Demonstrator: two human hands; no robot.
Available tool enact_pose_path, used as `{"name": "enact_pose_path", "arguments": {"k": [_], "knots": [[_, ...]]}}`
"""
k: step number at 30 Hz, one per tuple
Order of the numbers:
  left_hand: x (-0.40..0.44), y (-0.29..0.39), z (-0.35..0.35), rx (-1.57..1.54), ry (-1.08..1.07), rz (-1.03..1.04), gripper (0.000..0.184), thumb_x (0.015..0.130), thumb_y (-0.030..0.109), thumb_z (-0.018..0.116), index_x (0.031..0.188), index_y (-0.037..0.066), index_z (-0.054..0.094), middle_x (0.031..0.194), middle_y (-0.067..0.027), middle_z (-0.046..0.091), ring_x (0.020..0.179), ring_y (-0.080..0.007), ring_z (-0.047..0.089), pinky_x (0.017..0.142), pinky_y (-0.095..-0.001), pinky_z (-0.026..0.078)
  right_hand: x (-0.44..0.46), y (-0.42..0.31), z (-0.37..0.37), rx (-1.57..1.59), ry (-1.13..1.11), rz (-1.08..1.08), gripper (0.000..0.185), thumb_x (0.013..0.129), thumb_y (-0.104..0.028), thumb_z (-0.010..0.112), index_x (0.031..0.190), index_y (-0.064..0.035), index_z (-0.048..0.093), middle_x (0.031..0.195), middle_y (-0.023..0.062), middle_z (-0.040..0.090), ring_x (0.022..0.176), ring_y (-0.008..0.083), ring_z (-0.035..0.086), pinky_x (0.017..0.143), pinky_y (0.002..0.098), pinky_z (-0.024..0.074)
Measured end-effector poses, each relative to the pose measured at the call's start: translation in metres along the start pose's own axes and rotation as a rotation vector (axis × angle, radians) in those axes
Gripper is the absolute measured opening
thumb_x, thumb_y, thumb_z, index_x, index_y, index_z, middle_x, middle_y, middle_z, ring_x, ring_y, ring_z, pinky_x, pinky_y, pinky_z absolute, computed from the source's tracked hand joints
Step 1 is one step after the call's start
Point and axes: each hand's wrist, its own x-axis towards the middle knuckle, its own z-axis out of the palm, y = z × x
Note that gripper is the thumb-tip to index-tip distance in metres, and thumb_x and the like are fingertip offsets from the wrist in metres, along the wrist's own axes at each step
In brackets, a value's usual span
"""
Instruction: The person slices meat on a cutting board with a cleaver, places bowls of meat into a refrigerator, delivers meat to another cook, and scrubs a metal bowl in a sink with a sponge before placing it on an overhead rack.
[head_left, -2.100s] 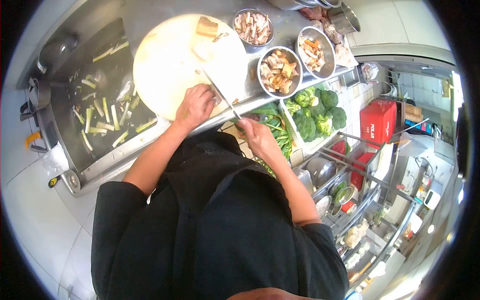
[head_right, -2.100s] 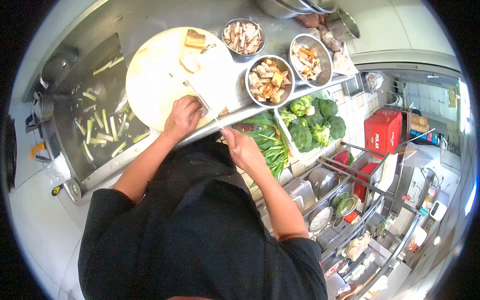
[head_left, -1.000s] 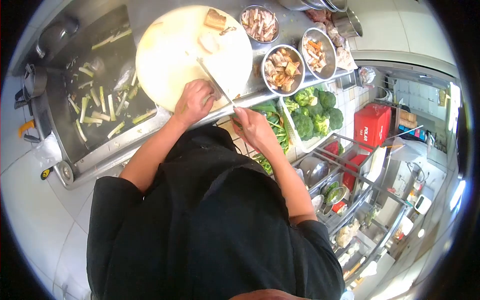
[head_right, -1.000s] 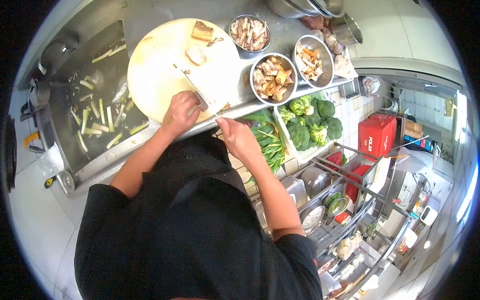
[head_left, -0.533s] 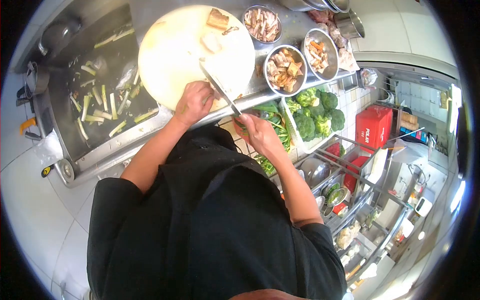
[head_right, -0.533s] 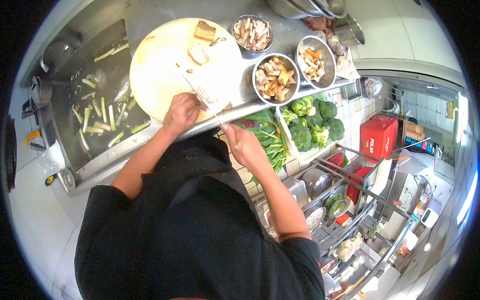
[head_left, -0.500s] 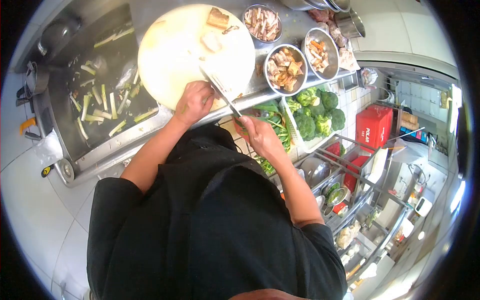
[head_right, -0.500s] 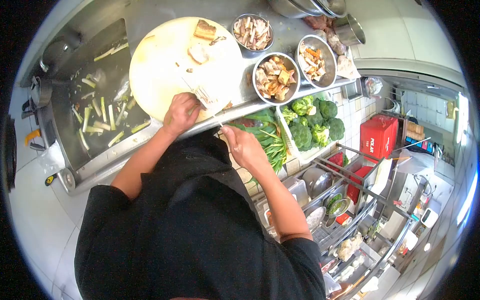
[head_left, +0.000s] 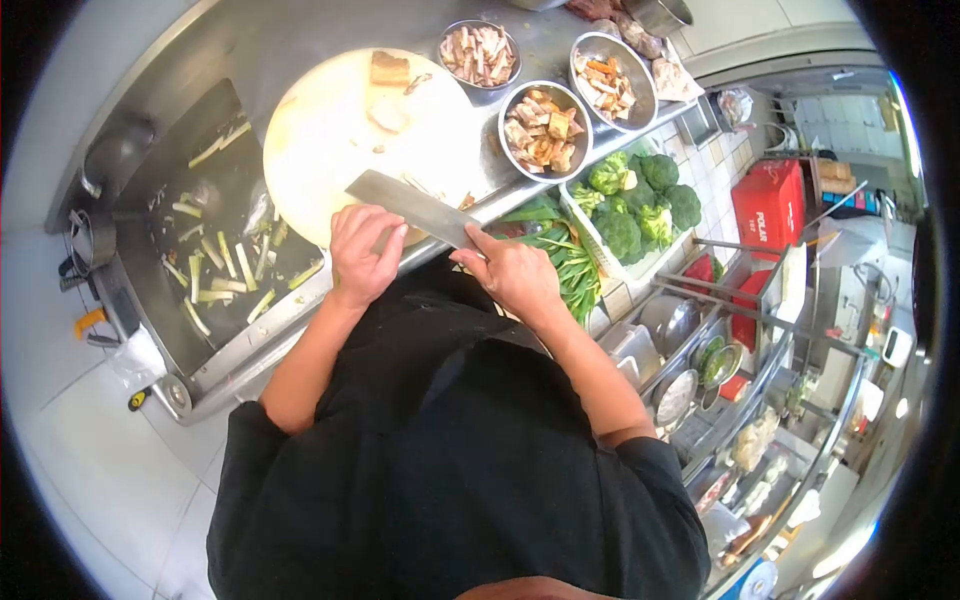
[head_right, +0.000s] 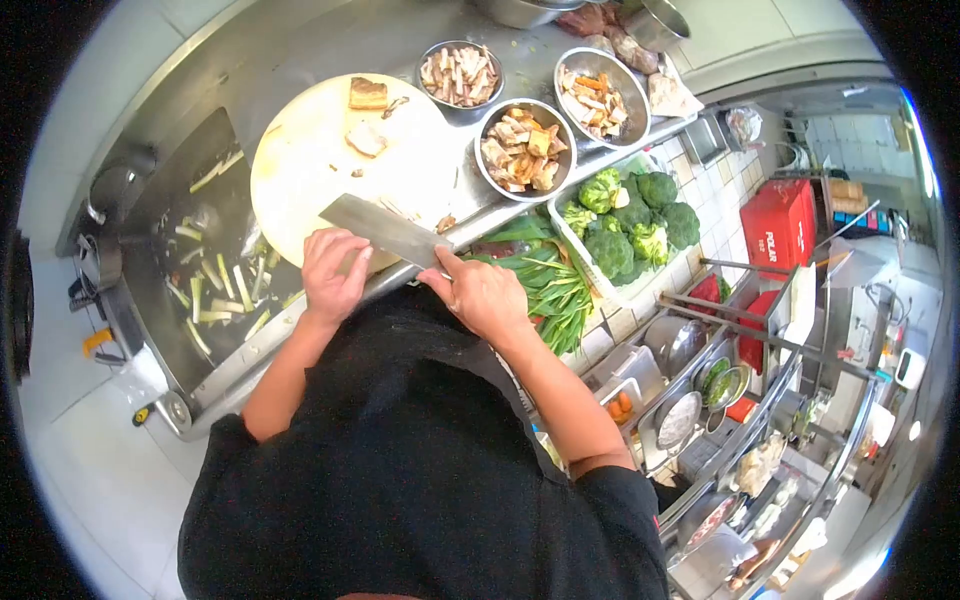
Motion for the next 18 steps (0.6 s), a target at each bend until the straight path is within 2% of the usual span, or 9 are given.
{"name": "enact_pose_path", "arguments": {"k": [2,4,5,8,9,10,12,15,18], "knots": [[0.018,0.010,-0.002,0.011,0.001,0.046,0.011,0.077,0.002,0.075,0.087,0.005,0.070,0.087,-0.0074,0.065,0.087,-0.0260,0.060,0.081,-0.0363,0.043,-0.004,0.006,0.004,0.037,0.037,-0.022,0.054,0.097,-0.055,0.054,0.126,-0.0114,0.068,0.081,0.0227,0.070,0.077,0.0398,0.070,0.070,0.0485,0.0548],[0.027,0.015,0.000,-0.029,0.038,0.015,0.010,0.079,0.002,0.074,0.087,0.004,0.070,0.089,-0.0086,0.065,0.088,-0.0255,0.061,0.082,-0.0367,0.044,-0.005,0.032,0.031,0.267,0.196,-0.063,0.053,0.100,-0.056,0.049,0.114,-0.0084,0.070,0.074,0.0208,0.069,0.065,0.0357,0.069,0.062,0.0456,0.0541],[0.022,0.012,0.003,-0.138,0.066,-0.115,0.010,0.084,0.004,0.072,0.092,0.002,0.069,0.094,-0.0105,0.065,0.091,-0.0267,0.060,0.088,-0.0387,0.046,-0.004,0.040,0.038,0.382,0.272,-0.091,0.055,0.101,-0.056,0.047,0.108,-0.0069,0.071,0.070,0.0198,0.069,0.059,0.0337,0.068,0.057,0.0441,0.0537],[0.003,-0.022,0.038,-0.304,0.009,-0.439,0.017,0.088,0.009,0.071,0.102,0.000,0.067,0.104,-0.0127,0.066,0.099,-0.0304,0.061,0.095,-0.0402,0.046,-0.007,0.066,0.005,0.949,-0.307,0.553,0.059,0.104,-0.054,0.042,0.082,-0.0054,0.065,0.057,0.0126,0.059,0.041,0.0222,0.055,0.041,0.0361,0.0450],[-0.017,-0.049,0.060,-0.185,-0.109,-0.439,0.036,0.093,0.014,0.066,0.125,0.000,0.060,0.129,-0.0208,0.058,0.122,-0.0391,0.053,0.108,-0.0467,0.039,-0.008,0.079,0.012,1.148,-0.323,0.591,0.061,0.105,-0.055,0.040,0.073,-0.0067,0.059,0.054,0.0085,0.053,0.038,0.0174,0.049,0.037,0.0331,0.0403],[-0.024,-0.055,0.074,-0.073,-0.125,-0.365,0.042,0.094,0.015,0.064,0.131,0.000,0.055,0.135,-0.0238,0.052,0.128,-0.0421,0.046,0.110,-0.0495,0.035,-0.008,0.095,0.027,1.349,-0.338,0.625,0.065,0.105,-0.056,0.038,0.065,-0.0079,0.053,0.051,0.0044,0.047,0.036,0.0125,0.043,0.034,0.0301,0.0357],[-0.028,-0.048,0.103,0.145,-0.152,-0.215,0.053,0.096,0.016,0.061,0.143,-0.001,0.046,0.148,-0.0299,0.038,0.140,-0.0482,0.032,0.116,-0.0551,0.026,-0.008,0.107,0.043,1.343,-0.464,0.626,0.069,0.103,-0.061,0.037,0.061,-0.0073,0.049,0.050,0.0042,0.045,0.037,0.0132,0.042,0.035,0.0299,0.0369],[-0.020,-0.041,0.119,0.210,-0.228,-0.283,0.059,0.098,0.015,0.055,0.150,-0.002,0.035,0.155,-0.0340,0.022,0.144,-0.0549,0.017,0.118,-0.0606,0.016,-0.001,0.092,0.059,1.361,-0.622,0.579,0.071,0.103,-0.063,0.036,0.061,-0.0070,0.046,0.051,0.0041,0.044,0.039,0.0129,0.042,0.037,0.0301,0.0387],[-0.009,-0.050,0.128,0.152,-0.137,-0.286,0.055,0.098,0.015,0.054,0.148,-0.002,0.038,0.155,-0.0333,0.023,0.144,-0.0555,0.018,0.118,-0.0597,0.018,0.009,0.072,0.049,1.307,-0.623,0.468,0.069,0.104,-0.062,0.033,0.068,-0.0050,0.049,0.052,0.0052,0.047,0.040,0.0137,0.043,0.038,0.0312,0.0407]]}}
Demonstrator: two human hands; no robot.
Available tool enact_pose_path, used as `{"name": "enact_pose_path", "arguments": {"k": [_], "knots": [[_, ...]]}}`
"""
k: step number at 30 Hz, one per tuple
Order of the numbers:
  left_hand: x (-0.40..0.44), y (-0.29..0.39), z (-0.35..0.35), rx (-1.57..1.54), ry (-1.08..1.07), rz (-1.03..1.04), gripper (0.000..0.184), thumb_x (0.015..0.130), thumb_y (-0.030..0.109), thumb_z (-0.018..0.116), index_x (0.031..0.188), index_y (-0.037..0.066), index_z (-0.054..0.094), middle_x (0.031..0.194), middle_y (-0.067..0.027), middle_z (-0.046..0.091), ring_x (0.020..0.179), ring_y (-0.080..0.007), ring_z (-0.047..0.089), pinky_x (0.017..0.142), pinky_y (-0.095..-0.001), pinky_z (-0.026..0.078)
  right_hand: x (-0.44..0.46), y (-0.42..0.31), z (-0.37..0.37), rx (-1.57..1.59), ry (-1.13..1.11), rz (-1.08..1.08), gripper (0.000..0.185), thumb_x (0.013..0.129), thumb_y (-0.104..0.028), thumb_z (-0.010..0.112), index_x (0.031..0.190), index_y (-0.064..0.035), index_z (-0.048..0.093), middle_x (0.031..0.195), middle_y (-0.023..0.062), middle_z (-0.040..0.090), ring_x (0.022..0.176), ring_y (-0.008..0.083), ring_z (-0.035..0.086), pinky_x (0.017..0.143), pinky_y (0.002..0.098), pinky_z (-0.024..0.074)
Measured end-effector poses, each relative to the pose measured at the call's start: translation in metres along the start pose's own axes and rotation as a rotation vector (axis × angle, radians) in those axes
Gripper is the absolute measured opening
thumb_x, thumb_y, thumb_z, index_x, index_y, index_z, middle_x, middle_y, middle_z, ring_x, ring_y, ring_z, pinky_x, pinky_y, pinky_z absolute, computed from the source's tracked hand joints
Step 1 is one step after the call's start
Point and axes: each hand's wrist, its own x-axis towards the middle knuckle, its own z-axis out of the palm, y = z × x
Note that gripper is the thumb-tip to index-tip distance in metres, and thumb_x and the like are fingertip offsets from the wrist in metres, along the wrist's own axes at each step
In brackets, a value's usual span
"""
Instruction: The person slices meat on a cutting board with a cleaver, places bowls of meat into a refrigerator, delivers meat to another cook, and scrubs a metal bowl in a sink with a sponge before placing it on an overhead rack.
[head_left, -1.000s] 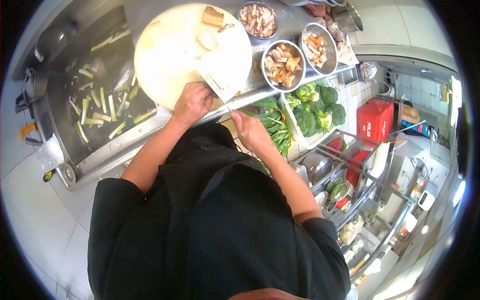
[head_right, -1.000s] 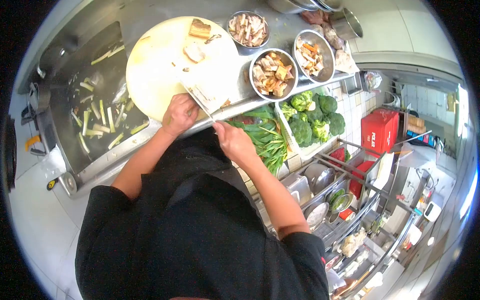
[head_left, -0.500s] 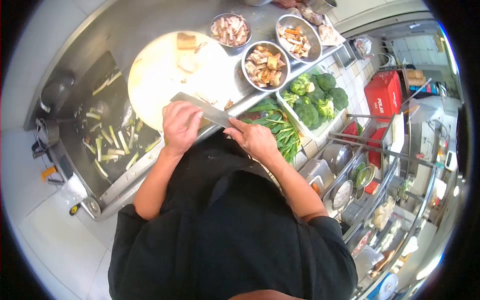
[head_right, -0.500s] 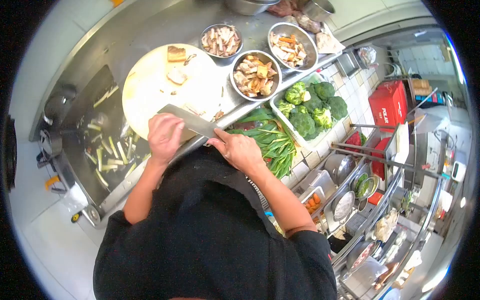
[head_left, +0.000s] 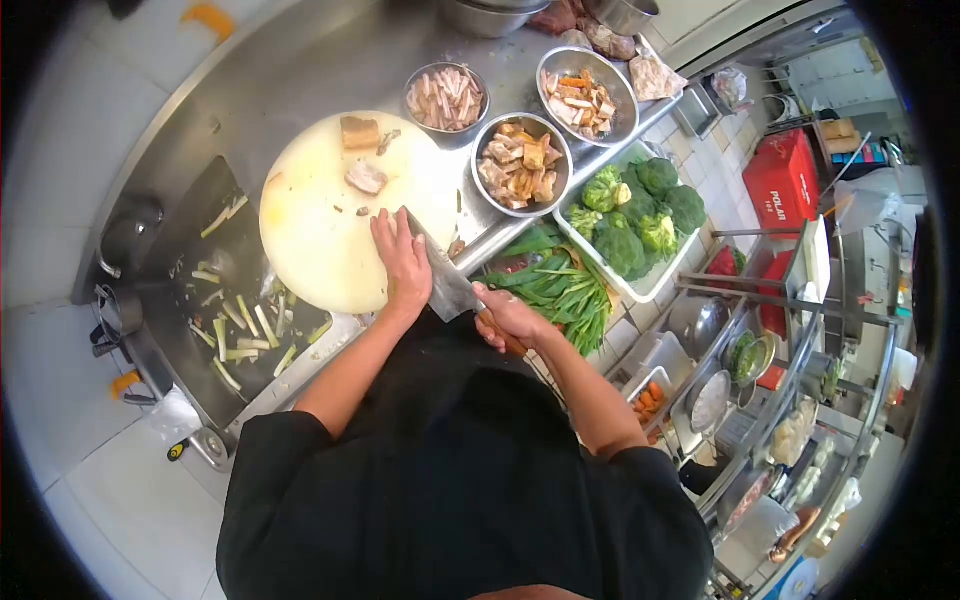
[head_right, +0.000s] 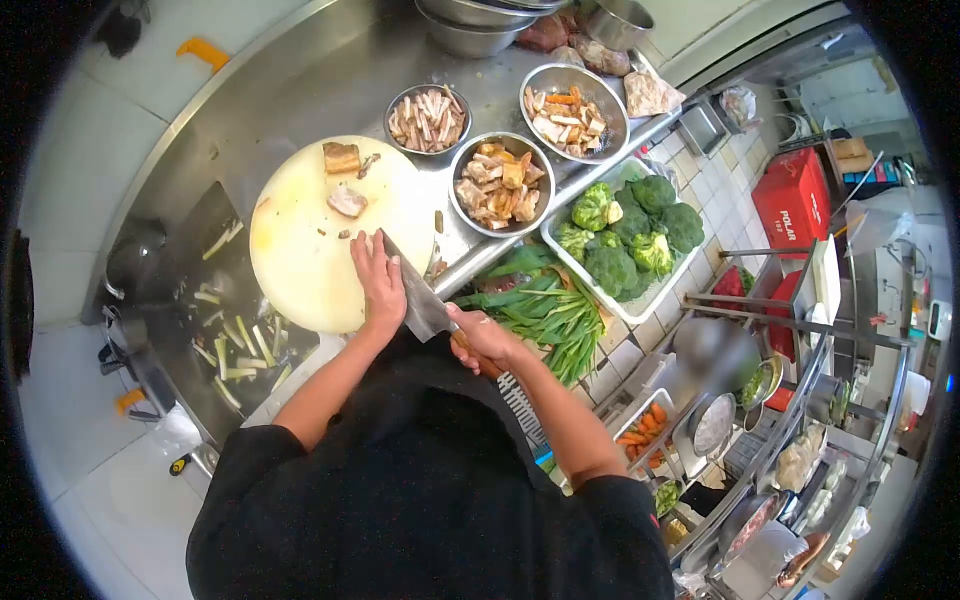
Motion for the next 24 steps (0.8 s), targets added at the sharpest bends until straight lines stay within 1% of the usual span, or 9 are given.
{"name": "enact_pose_path", "arguments": {"k": [4,7,8,11,14,17,20,21,24], "knots": [[0.074,0.040,0.012,-0.059,0.062,0.223,0.049,0.101,0.018,0.050,0.147,0.002,0.044,0.155,-0.0283,0.030,0.145,-0.0488,0.025,0.119,-0.0527,0.021,-0.022,-0.044,-0.001,0.079,0.177,-0.129,0.072,0.103,-0.063,0.034,0.065,-0.0041,0.051,0.050,0.0061,0.047,0.038,0.0157,0.044,0.038,0.0314,0.0410],[0.167,0.084,0.029,-0.131,0.091,0.399,0.045,0.099,0.017,0.052,0.142,0.002,0.051,0.149,-0.0266,0.041,0.142,-0.0459,0.032,0.118,-0.0500,0.025,-0.019,-0.086,-0.027,0.149,0.288,-0.221,0.075,0.102,-0.064,0.036,0.058,-0.0048,0.050,0.047,0.0065,0.046,0.036,0.0174,0.046,0.037,0.0311,0.0412],[0.197,0.090,0.040,-0.131,0.100,0.434,0.043,0.098,0.016,0.052,0.139,0.002,0.054,0.147,-0.0261,0.044,0.142,-0.0446,0.034,0.118,-0.0489,0.026,-0.013,-0.100,-0.034,0.175,0.319,-0.289,0.074,0.102,-0.064,0.036,0.060,-0.0043,0.050,0.049,0.0064,0.047,0.037,0.0173,0.046,0.038,0.0317,0.0415],[0.270,0.068,0.093,-0.126,-0.067,0.291,0.041,0.096,0.019,0.052,0.133,0.002,0.059,0.146,-0.0226,0.047,0.142,-0.0408,0.035,0.117,-0.0539,0.026,0.002,-0.128,-0.057,0.144,0.500,-0.353,0.070,0.102,-0.065,0.036,0.066,-0.0063,0.050,0.050,0.0042,0.046,0.039,0.0157,0.046,0.038,0.0317,0.0416],[0.280,0.053,0.108,0.573,-0.407,0.208,0.044,0.096,0.027,0.052,0.132,0.003,0.060,0.148,-0.0177,0.047,0.143,-0.0381,0.035,0.116,-0.0623,0.023,-0.009,-0.121,-0.080,0.276,0.511,-0.291,0.069,0.102,-0.064,0.036,0.064,-0.0077,0.048,0.051,0.0039,0.046,0.038,0.0158,0.044,0.037,0.0310,0.0398],[0.268,0.032,0.143,0.634,-0.192,0.280,0.053,0.097,0.041,0.051,0.140,0.011,0.056,0.154,-0.0141,0.043,0.147,-0.0378,0.031,0.116,-0.0695,0.015,-0.033,-0.101,-0.082,0.335,0.538,-0.329,0.071,0.102,-0.064,0.034,0.060,-0.0088,0.046,0.048,0.0039,0.041,0.036,0.0167,0.041,0.036,0.0313,0.0376],[0.263,0.044,0.114,0.434,-0.195,0.275,0.056,0.098,0.048,0.050,0.146,0.019,0.051,0.159,-0.0134,0.036,0.150,-0.0382,0.025,0.118,-0.0674,0.010,-0.052,-0.077,-0.078,0.362,0.509,-0.336,0.074,0.102,-0.065,0.030,0.057,-0.0092,0.045,0.046,0.0042,0.039,0.035,0.0177,0.041,0.037,0.0313,0.0373],[0.263,0.049,0.091,0.432,-0.236,0.257,0.057,0.098,0.050,0.052,0.150,0.026,0.047,0.162,-0.0129,0.032,0.151,-0.0375,0.021,0.120,-0.0659,0.007,-0.056,-0.070,-0.076,0.351,0.506,-0.345,0.074,0.103,-0.065,0.030,0.056,-0.0091,0.045,0.046,0.0042,0.039,0.035,0.0177,0.041,0.037,0.0314,0.0376],[0.255,0.015,0.023,0.187,-0.127,0.271,0.058,0.094,0.042,0.062,0.148,0.024,0.049,0.159,-0.0139,0.036,0.149,-0.0352,0.028,0.122,-0.0567,0.017,-0.068,-0.053,-0.067,0.236,0.494,-0.316,0.070,0.105,-0.058,0.030,0.062,-0.0068,0.049,0.048,0.0055,0.044,0.037,0.0174,0.044,0.039,0.0309,0.0391]]}}
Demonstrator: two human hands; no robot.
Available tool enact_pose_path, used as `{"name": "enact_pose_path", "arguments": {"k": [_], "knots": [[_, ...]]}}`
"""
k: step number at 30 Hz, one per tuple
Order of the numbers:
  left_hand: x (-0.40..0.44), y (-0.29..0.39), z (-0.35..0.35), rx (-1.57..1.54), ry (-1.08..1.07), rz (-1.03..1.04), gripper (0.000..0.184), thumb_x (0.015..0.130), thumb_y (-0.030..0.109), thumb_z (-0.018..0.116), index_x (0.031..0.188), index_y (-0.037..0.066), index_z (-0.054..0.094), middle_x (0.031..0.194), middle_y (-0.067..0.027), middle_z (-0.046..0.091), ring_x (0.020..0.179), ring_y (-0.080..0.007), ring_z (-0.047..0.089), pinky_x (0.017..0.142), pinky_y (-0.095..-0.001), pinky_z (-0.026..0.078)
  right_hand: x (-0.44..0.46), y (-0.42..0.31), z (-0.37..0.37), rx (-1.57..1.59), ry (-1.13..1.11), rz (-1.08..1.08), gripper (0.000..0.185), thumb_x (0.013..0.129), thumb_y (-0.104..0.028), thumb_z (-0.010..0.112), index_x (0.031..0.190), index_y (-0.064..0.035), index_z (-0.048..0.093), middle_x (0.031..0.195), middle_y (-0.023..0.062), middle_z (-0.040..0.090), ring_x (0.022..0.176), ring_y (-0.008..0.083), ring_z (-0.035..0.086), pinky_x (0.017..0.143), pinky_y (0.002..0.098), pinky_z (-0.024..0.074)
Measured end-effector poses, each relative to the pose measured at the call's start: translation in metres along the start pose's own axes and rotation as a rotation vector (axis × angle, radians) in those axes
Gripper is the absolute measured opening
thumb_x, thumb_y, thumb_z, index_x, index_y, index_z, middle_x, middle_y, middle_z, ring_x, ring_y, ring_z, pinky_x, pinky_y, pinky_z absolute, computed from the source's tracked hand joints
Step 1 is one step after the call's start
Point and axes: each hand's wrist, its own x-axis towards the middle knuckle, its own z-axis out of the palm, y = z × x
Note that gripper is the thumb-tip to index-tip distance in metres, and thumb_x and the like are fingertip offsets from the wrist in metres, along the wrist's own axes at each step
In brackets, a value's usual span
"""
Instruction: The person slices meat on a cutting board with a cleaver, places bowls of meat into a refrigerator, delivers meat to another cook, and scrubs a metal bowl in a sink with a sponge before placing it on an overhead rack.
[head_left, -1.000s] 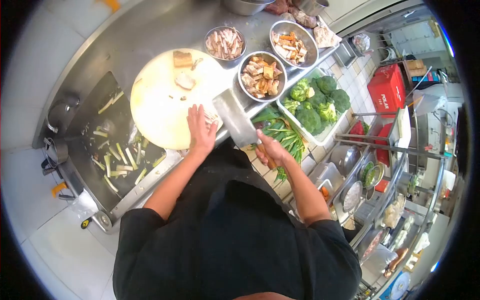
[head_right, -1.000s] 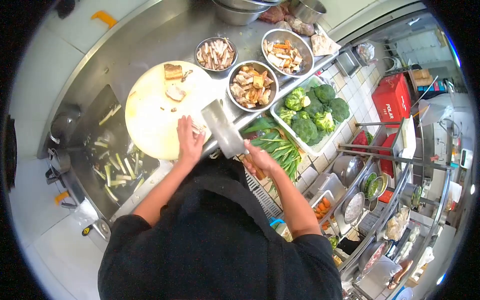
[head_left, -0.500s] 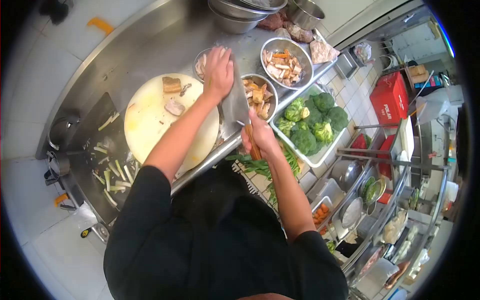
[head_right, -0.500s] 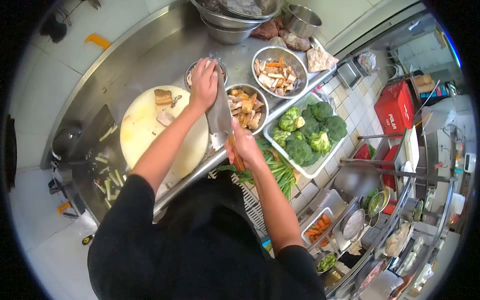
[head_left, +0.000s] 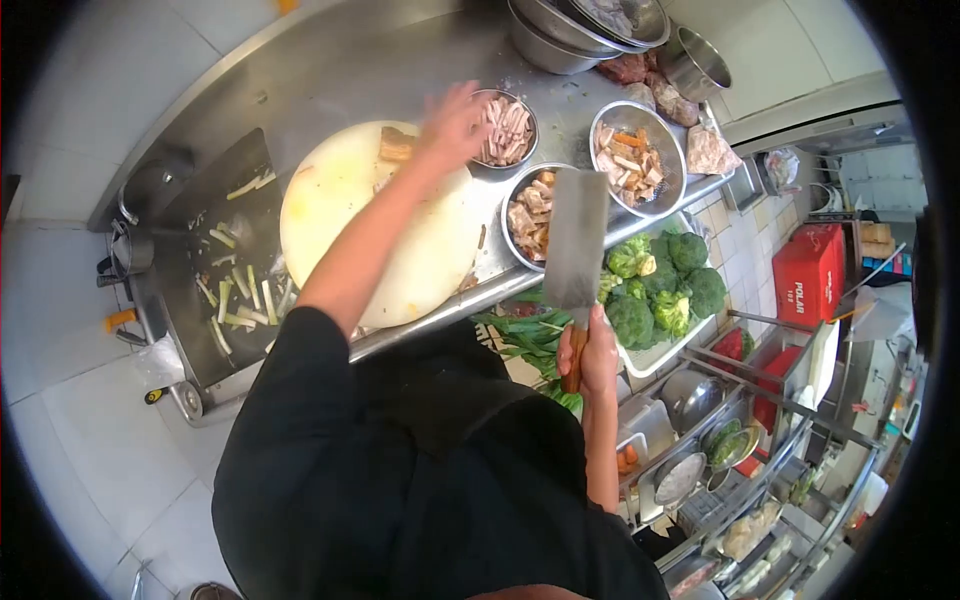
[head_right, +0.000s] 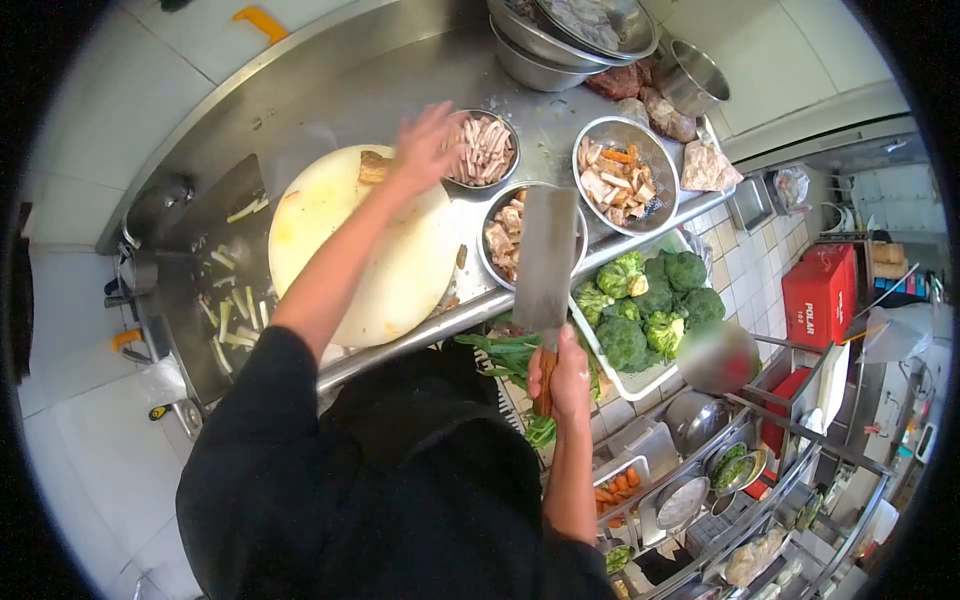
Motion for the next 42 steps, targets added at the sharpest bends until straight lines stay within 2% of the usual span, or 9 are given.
{"name": "enact_pose_path", "arguments": {"k": [4,10,13,16,22,23,28,37,42], "knots": [[-0.046,-0.061,-0.074,0.130,-0.131,-0.170,0.050,0.086,0.019,0.068,0.135,0.010,0.060,0.134,-0.0181,0.060,0.124,-0.0347,0.057,0.105,-0.0399,0.046,-0.010,0.021,0.005,-0.165,-0.103,0.043,0.068,0.105,-0.058,0.032,0.065,-0.0066,0.051,0.049,0.0055,0.048,0.037,0.0159,0.045,0.039,0.0298,0.0392],[-0.049,-0.063,-0.102,-0.104,-0.497,-0.287,0.026,0.083,0.009,0.065,0.108,0.005,0.070,0.110,-0.0164,0.066,0.101,-0.0327,0.063,0.087,-0.0396,0.050,0.002,0.044,0.046,-0.317,-0.250,0.147,0.059,0.104,-0.055,0.039,0.073,-0.0057,0.051,0.053,0.0062,0.050,0.039,0.0159,0.047,0.039,0.0302,0.0375],[-0.067,-0.033,-0.130,-0.059,-0.440,-0.311,0.024,0.081,0.002,0.064,0.104,0.002,0.068,0.105,-0.0110,0.065,0.096,-0.0247,0.064,0.086,-0.0311,0.051,-0.004,0.044,0.061,-0.366,-0.211,0.144,0.059,0.104,-0.055,0.039,0.076,-0.0048,0.052,0.055,0.0059,0.051,0.040,0.0161,0.048,0.039,0.0313,0.0377],[-0.139,-0.037,-0.098,-0.399,-0.004,-0.036,0.023,0.078,0.000,0.065,0.100,0.003,0.068,0.105,-0.0147,0.065,0.102,-0.0311,0.064,0.085,-0.0371,0.052,-0.014,0.041,0.073,-0.355,-0.176,0.119,0.060,0.104,-0.056,0.037,0.080,-0.0030,0.054,0.057,0.0069,0.052,0.042,0.0163,0.050,0.040,0.0316,0.0392],[-0.263,-0.001,-0.062,-0.241,-0.036,0.120,0.030,0.073,-0.003,0.064,0.102,0.003,0.068,0.111,-0.0123,0.064,0.111,-0.0339,0.059,0.095,-0.0421,0.047,-0.031,0.070,0.083,-0.518,-0.078,-0.007,0.064,0.104,-0.056,0.035,0.086,0.0000,0.059,0.058,0.0085,0.053,0.051,0.0194,0.056,0.051,0.0351,0.0452],[-0.263,0.007,-0.073,-0.154,-0.051,0.133,0.031,0.072,-0.002,0.063,0.102,0.003,0.068,0.111,-0.0124,0.064,0.111,-0.0338,0.058,0.095,-0.0428,0.045,-0.032,0.076,0.086,-0.638,-0.036,-0.010,0.060,0.105,-0.052,0.039,0.100,0.0023,0.065,0.068,0.0169,0.063,0.066,0.0307,0.066,0.068,0.0396,0.0509],[-0.263,0.007,-0.082,-0.180,-0.107,0.163,0.036,0.071,0.009,0.063,0.107,0.004,0.065,0.117,-0.0126,0.061,0.114,-0.0332,0.053,0.093,-0.0455,0.040,-0.054,0.077,0.119,-0.760,-0.025,-0.235,0.049,0.105,-0.043,0.046,0.125,-0.0033,0.066,0.103,0.0295,0.068,0.102,0.0460,0.065,0.090,0.0470,0.0503],[-0.262,0.008,-0.082,-0.144,-0.164,0.106,0.038,0.071,0.015,0.065,0.107,0.005,0.065,0.112,-0.0123,0.058,0.113,-0.0318,0.052,0.093,-0.0451,0.039,-0.067,0.074,0.135,-1.115,0.083,-0.374,0.046,0.104,-0.042,0.045,0.119,-0.0049,0.068,0.096,0.0278,0.069,0.092,0.0482,0.065,0.084,0.0533,0.0511],[-0.266,0.005,-0.080,-0.176,-0.170,0.090,0.042,0.070,0.013,0.065,0.111,0.003,0.064,0.118,-0.0163,0.059,0.114,-0.0334,0.053,0.097,-0.0454,0.039,-0.012,0.073,0.147,-1.011,-0.044,-0.458,0.045,0.105,-0.039,0.043,0.111,-0.0028,0.070,0.093,0.0287,0.068,0.091,0.0498,0.063,0.082,0.0551,0.0501]]}}
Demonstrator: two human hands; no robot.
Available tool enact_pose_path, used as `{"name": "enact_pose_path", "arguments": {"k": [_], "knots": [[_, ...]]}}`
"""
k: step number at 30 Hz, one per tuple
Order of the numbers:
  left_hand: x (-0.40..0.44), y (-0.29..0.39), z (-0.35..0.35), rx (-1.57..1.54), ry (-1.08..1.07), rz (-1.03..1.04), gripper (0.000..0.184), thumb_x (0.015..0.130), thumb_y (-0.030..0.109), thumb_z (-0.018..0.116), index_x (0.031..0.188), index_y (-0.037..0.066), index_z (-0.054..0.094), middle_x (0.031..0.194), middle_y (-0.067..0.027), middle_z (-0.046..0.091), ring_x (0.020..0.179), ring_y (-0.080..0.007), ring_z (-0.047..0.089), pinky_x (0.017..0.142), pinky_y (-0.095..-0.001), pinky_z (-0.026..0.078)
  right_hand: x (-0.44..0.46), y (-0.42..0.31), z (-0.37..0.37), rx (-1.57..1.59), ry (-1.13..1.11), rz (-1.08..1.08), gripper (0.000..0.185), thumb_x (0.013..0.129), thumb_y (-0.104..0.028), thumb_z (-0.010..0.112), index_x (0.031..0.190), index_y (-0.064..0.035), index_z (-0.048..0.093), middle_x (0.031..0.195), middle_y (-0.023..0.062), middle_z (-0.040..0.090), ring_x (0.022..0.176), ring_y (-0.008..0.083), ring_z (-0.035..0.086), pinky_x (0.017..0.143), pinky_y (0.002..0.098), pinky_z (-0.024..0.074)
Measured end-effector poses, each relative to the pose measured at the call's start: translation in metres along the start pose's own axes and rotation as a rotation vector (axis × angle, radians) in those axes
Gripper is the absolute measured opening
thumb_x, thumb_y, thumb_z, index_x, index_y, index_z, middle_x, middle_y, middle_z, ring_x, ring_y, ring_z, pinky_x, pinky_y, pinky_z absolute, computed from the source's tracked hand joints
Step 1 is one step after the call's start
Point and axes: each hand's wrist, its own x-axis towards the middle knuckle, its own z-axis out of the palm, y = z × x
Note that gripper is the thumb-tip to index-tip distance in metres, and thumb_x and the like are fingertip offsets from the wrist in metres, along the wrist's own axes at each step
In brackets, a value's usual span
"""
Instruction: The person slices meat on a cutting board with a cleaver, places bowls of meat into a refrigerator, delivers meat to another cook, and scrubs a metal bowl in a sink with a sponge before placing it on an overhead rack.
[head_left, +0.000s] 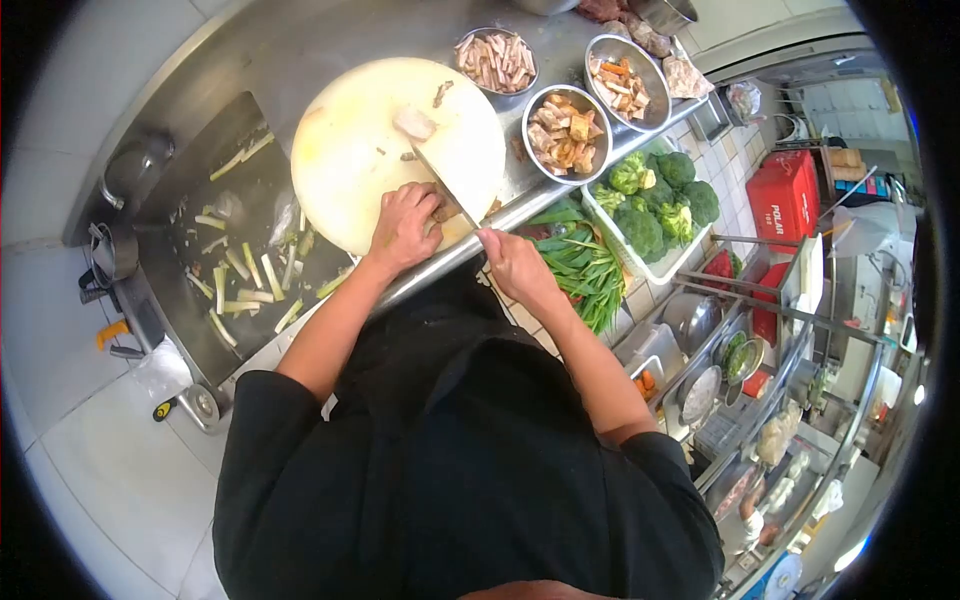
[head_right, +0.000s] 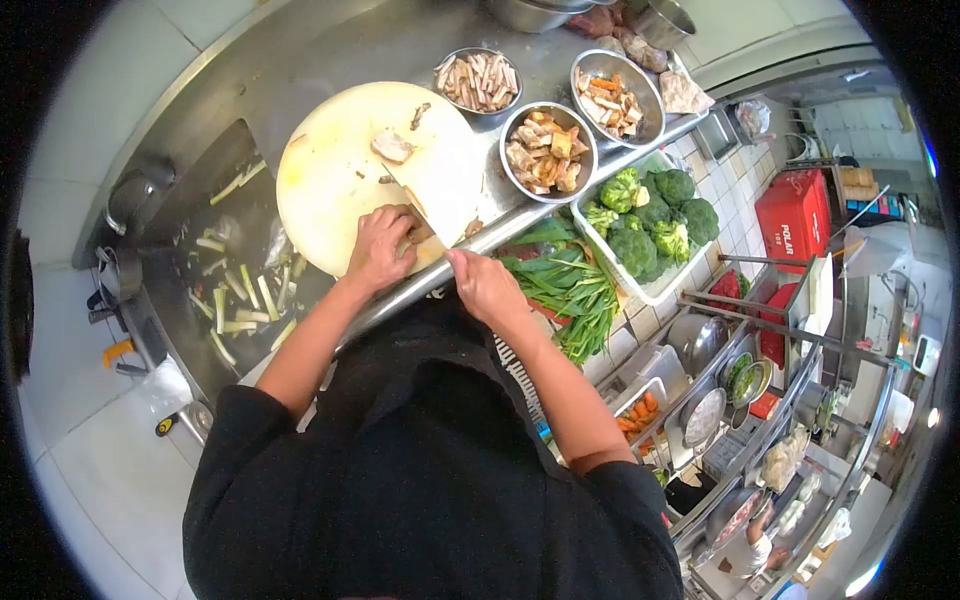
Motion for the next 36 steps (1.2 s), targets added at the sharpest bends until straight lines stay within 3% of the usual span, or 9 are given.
{"name": "enact_pose_path", "arguments": {"k": [4,5,8,13,16,20,24,30,36], "knots": [[-0.004,-0.025,0.006,-0.323,0.185,-0.025,0.029,0.073,0.009,0.068,0.102,0.003,0.066,0.107,-0.0142,0.064,0.107,-0.0338,0.059,0.094,-0.0440,0.044,-0.006,-0.005,-0.019,-0.205,0.072,-0.041,0.047,0.102,-0.046,0.048,0.114,-0.0057,0.070,0.084,0.0244,0.069,0.082,0.0434,0.068,0.076,0.0514,0.0537],[-0.010,-0.031,0.003,-0.380,0.366,-0.113,0.024,0.077,0.007,0.071,0.100,0.003,0.067,0.104,-0.0162,0.065,0.104,-0.0356,0.061,0.094,-0.0433,0.047,-0.010,-0.003,-0.023,-0.291,0.082,-0.056,0.048,0.101,-0.047,0.049,0.116,-0.0073,0.070,0.082,0.0233,0.070,0.080,0.0416,0.068,0.074,0.0501,0.0544],[0.024,-0.015,-0.035,-0.245,0.466,-0.209,0.023,0.078,0.007,0.073,0.100,0.004,0.068,0.108,-0.0163,0.066,0.105,-0.0354,0.061,0.095,-0.0433,0.047,-0.016,0.016,-0.027,-0.427,0.122,-0.101,0.050,0.095,-0.054,0.056,0.122,-0.0140,0.069,0.076,0.0185,0.070,0.071,0.0360,0.070,0.066,0.0455,0.0554],[0.100,-0.012,-0.026,-0.040,-0.485,-0.034,0.036,0.085,0.016,0.073,0.118,0.002,0.069,0.114,-0.0153,0.070,0.107,-0.0287,0.064,0.094,-0.0363,0.049,-0.010,0.030,-0.035,-0.431,0.165,-0.207,0.052,0.091,-0.055,0.061,0.123,-0.0155,0.069,0.075,0.0155,0.070,0.069,0.0339,0.070,0.063,0.0436,0.0550],[0.123,-0.016,-0.021,-0.252,-0.678,-0.252,0.028,0.086,0.016,0.072,0.110,0.001,0.073,0.106,-0.0151,0.073,0.099,-0.0255,0.067,0.089,-0.0350,0.051,-0.010,0.032,-0.044,-0.410,0.157,-0.217,0.054,0.088,-0.058,0.063,0.124,-0.0172,0.069,0.076,0.0142,0.069,0.068,0.0344,0.068,0.061,0.0444,0.0540],[0.140,-0.009,-0.004,-0.169,-0.519,-0.287,0.023,0.088,0.014,0.070,0.105,0.000,0.074,0.102,-0.0151,0.074,0.093,-0.0233,0.069,0.086,-0.0338,0.052,-0.016,0.043,-0.060,-0.305,0.145,-0.184,0.050,0.091,-0.053,0.061,0.124,-0.0153,0.067,0.079,0.0138,0.071,0.072,0.0332,0.070,0.065,0.0458,0.0546],[0.159,0.018,0.001,0.094,-0.440,0.103,0.023,0.087,0.009,0.070,0.108,0.000,0.073,0.098,-0.0151,0.073,0.089,-0.0257,0.069,0.084,-0.0343,0.053,-0.019,0.055,-0.069,-0.285,0.108,-0.154,0.053,0.093,-0.056,0.056,0.126,-0.0155,0.065,0.082,0.0133,0.071,0.073,0.0335,0.070,0.065,0.0462,0.0551],[0.165,0.013,-0.002,-0.097,-0.713,-0.295,0.027,0.083,0.007,0.072,0.109,0.000,0.073,0.094,-0.0141,0.072,0.085,-0.0226,0.068,0.079,-0.0334,0.053,-0.007,0.065,-0.067,-0.261,0.044,-0.185,0.052,0.095,-0.055,0.054,0.127,-0.0152,0.063,0.083,0.0138,0.071,0.078,0.0336,0.071,0.070,0.0446,0.0552],[0.188,0.016,0.008,-0.016,-0.477,-0.118,0.021,0.085,0.011,0.069,0.104,0.001,0.074,0.085,-0.0124,0.069,0.076,-0.0198,0.064,0.072,-0.0332,0.052,-0.005,0.071,-0.074,-0.145,-0.018,-0.149,0.053,0.094,-0.056,0.055,0.125,-0.0132,0.065,0.089,0.0166,0.073,0.083,0.0356,0.071,0.075,0.0465,0.0552]]}}
